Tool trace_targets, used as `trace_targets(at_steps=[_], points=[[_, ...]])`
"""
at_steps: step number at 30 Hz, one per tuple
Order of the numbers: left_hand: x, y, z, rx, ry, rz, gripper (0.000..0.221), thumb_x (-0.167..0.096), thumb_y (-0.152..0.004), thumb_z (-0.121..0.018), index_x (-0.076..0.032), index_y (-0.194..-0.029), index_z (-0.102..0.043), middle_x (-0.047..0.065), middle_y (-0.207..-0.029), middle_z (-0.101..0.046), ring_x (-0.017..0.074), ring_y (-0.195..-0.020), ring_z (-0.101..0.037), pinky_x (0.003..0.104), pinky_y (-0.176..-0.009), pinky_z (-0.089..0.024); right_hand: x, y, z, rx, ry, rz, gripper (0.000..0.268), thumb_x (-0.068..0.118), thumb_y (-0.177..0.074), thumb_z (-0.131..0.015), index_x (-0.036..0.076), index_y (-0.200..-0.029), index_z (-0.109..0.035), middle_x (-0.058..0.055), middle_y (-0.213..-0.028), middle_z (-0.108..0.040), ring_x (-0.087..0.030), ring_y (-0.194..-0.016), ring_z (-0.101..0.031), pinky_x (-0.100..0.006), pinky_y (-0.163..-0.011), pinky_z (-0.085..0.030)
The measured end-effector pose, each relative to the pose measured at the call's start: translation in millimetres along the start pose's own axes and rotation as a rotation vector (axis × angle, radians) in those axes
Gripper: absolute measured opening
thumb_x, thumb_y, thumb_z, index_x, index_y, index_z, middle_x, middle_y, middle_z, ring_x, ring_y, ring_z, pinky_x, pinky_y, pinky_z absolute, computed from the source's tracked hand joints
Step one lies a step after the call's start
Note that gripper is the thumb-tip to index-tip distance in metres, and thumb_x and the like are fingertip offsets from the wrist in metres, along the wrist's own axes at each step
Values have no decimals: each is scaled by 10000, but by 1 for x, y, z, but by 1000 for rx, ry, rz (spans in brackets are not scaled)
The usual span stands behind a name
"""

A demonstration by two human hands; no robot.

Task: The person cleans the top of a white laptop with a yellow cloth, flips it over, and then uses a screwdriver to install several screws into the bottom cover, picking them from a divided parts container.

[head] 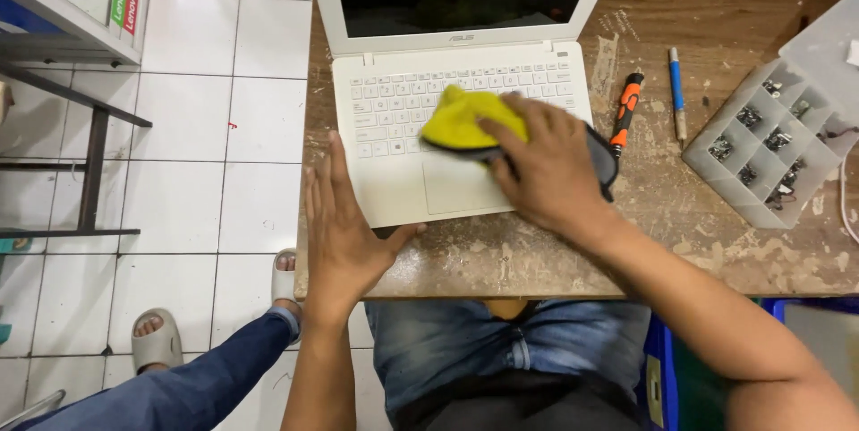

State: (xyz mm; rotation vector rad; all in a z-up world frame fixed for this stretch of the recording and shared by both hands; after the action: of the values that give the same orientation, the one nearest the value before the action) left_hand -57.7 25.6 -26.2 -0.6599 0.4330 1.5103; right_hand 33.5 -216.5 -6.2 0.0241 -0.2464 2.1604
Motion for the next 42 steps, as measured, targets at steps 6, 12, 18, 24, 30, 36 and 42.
trace_targets(at_steps=[6, 12, 18, 24, 30, 36, 42], points=[[-3, -1, -4, -40, -23, 44, 1406, -668, -676, -871, -45, -1619, -34, 174, -1718, -157, 432, -1569, -215, 530, -1292, -99, -60, -23, 0, -138, -71, -150, 468, 85, -934, -558, 31, -1392, -637, -271, -1348, -479, -436, -1190, -492, -587, -988, -422], [0, -2, -5, -32, 10, 97, 1386, -704, -678, -826, -94, -1625, -19, 159, -1725, -147, 532, -1538, -200, 576, -1265, -135, -23, -72, -15, -112, -131, 61, 454, 85, -940, -537, 44, -1388, -601, -234, -1375, -552, -398, -1286, -486, -598, -1072, -419], [-11, -3, 3, -146, 147, 46, 1429, -576, -652, -922, -47, -1611, -3, 253, -1695, -217, 404, -1578, -250, 502, -1273, -207, 52, -106, -35, -42, -186, 300, 639, 566, -1087, -321, 93, -1471, -515, -224, -1504, -501, -466, -1375, -452, -622, -1120, -360], [-3, 10, 7, -239, 268, 6, 1424, -429, -695, -970, -106, -1633, 52, 197, -1733, 10, 391, -1647, -18, 520, -1344, -217, 75, -66, -39, -83, -148, 484, 473, 416, -1057, -601, 133, -1436, -582, -171, -1525, -525, -435, -1398, -481, -597, -1170, -376], [-9, 2, 4, -146, 157, -135, 1283, -228, -576, -1009, -114, -1613, -263, 261, -1637, -240, 540, -1487, -306, 677, -1195, -304, 61, 4, -28, -205, -192, 533, 402, 430, -981, -691, 248, -1339, -673, -95, -1476, -552, -404, -1333, -553, -541, -1131, -426], [-14, 0, 0, -90, 90, -117, 790, -288, -687, -952, 7, -1351, -643, 296, -1518, -465, 528, -1467, -321, 627, -1191, -277, -15, 29, -15, -104, -106, 256, 431, 379, -967, -712, 262, -1380, -674, -123, -1457, -568, -441, -1296, -566, -573, -1089, -439], [-20, 1, -2, -86, 113, -68, 762, -246, -667, -970, 37, -1308, -670, 324, -1503, -485, 507, -1477, -309, 574, -1212, -261, -75, 14, 2, -47, -140, -28, 419, 330, -1070, -598, 182, -1460, -641, -222, -1477, -520, -481, -1354, -506, -584, -1092, -409]])
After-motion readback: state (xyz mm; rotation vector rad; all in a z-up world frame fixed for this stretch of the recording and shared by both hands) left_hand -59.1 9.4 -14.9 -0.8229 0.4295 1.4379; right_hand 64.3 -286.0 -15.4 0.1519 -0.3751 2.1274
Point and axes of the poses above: each hand's wrist, its own y-axis away from the middle knuckle, its own z-axis out of the back of the hand, x = y × z, the point moved 2 cm from there along -y, towards the middle knuckle
